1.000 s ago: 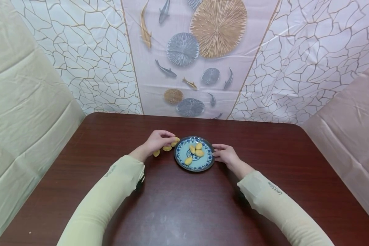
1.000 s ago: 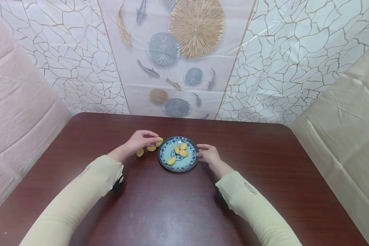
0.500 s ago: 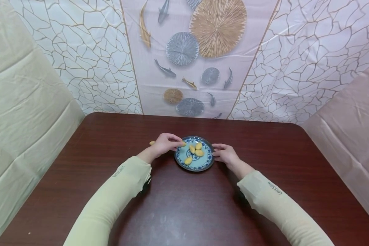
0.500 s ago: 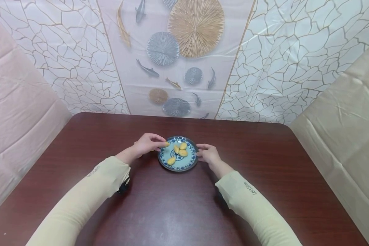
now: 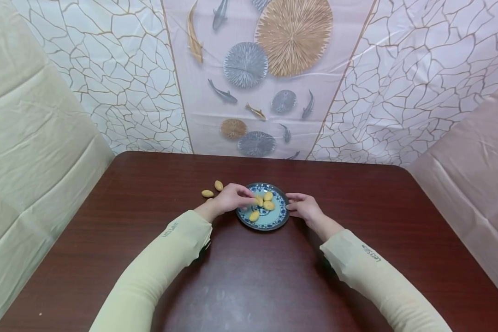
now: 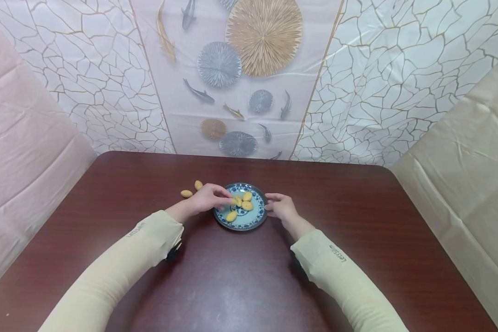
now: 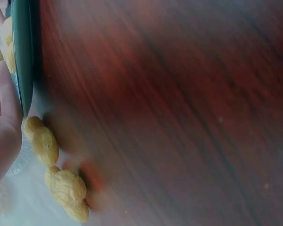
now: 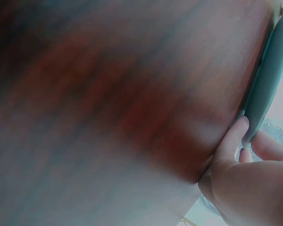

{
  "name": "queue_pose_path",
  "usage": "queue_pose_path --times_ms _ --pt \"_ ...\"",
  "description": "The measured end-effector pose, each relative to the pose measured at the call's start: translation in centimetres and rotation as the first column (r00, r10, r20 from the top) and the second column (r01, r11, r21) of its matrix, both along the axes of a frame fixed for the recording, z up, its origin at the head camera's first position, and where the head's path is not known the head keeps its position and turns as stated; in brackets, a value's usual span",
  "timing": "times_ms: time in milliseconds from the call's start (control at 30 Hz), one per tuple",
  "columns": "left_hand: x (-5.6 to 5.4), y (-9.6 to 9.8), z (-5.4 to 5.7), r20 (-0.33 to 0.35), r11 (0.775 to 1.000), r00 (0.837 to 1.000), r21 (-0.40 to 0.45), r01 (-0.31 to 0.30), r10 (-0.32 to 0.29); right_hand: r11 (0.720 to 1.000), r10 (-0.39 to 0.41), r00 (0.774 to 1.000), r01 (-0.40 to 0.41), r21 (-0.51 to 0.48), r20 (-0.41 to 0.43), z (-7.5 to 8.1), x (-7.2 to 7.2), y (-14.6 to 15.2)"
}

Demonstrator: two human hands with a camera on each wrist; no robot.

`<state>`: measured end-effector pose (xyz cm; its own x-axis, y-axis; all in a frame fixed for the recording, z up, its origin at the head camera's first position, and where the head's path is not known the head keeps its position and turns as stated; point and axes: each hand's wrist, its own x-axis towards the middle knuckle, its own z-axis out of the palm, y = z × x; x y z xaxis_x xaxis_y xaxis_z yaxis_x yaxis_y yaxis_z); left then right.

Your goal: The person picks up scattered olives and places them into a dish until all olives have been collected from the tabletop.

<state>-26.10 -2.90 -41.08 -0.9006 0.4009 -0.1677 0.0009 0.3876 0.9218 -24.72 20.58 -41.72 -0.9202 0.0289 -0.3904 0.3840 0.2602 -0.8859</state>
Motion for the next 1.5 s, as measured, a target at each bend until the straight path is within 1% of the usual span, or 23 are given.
queue_pose_path --times_ms 133,200,300,600,833,1000,1100,1200,1300,1433,1500 --pt "0.1 0.4 0.0 -0.013 0.998 0.999 -0.039 0.041 -0.042 1.000 0.005 1.000 -0.005 -0.014 -0.002 0.0 -0.1 0.1" --pt "0.2 0.6 0.0 -0.012 0.997 0.999 -0.054 0.049 -0.049 1.000 0.003 1.000 -0.003 -0.021 -0.003 0.0 -0.1 0.1" --pt "0.2 0.8 -0.2 -0.001 0.997 0.999 -0.062 0.049 -0.049 1.000 0.005 1.000 -0.005 -0.027 -0.005 0.1 0.0 0.0" --pt "0.3 1.4 -0.4 -0.022 0.995 0.999 -0.090 0.045 -0.047 1.000 0.002 1.000 -0.002 -0.017 -0.006 0.1 0.0 0.0" --pt "0.4 1.6 -0.1 -0.028 0.994 0.999 -0.105 0.042 -0.045 1.000 0.003 1.000 -0.003 -0.018 -0.008 0.2 0.1 0.0" --pt "0.4 1.3 0.4 -0.002 0.995 0.999 -0.091 0.042 -0.042 1.000 0.008 1.000 -0.008 -0.001 -0.012 0.2 0.2 0.0" --pt "0.2 0.8 0.7 0.009 0.997 1.000 -0.071 0.029 -0.028 1.000 0.006 1.000 -0.006 -0.003 -0.014 0.2 0.2 0.0" --pt "-0.2 0.1 1.0 0.022 0.999 1.000 -0.035 0.001 0.000 1.000 0.004 1.000 -0.004 -0.009 -0.012 0.1 0.2 0.0" --pt "-0.6 -0.9 1.3 0.038 0.999 0.998 -0.007 -0.046 0.046 1.000 0.006 1.000 -0.006 -0.013 -0.014 0.1 0.2 0.0" --pt "-0.9 -2.6 1.6 0.038 0.993 0.993 0.034 -0.114 0.112 1.000 0.008 1.000 -0.008 -0.015 -0.020 0.0 0.1 0.0" --pt "-1.0 -3.6 1.7 0.037 0.989 0.991 0.060 -0.133 0.130 1.000 0.010 1.000 -0.011 -0.019 -0.021 0.0 0.1 -0.1"
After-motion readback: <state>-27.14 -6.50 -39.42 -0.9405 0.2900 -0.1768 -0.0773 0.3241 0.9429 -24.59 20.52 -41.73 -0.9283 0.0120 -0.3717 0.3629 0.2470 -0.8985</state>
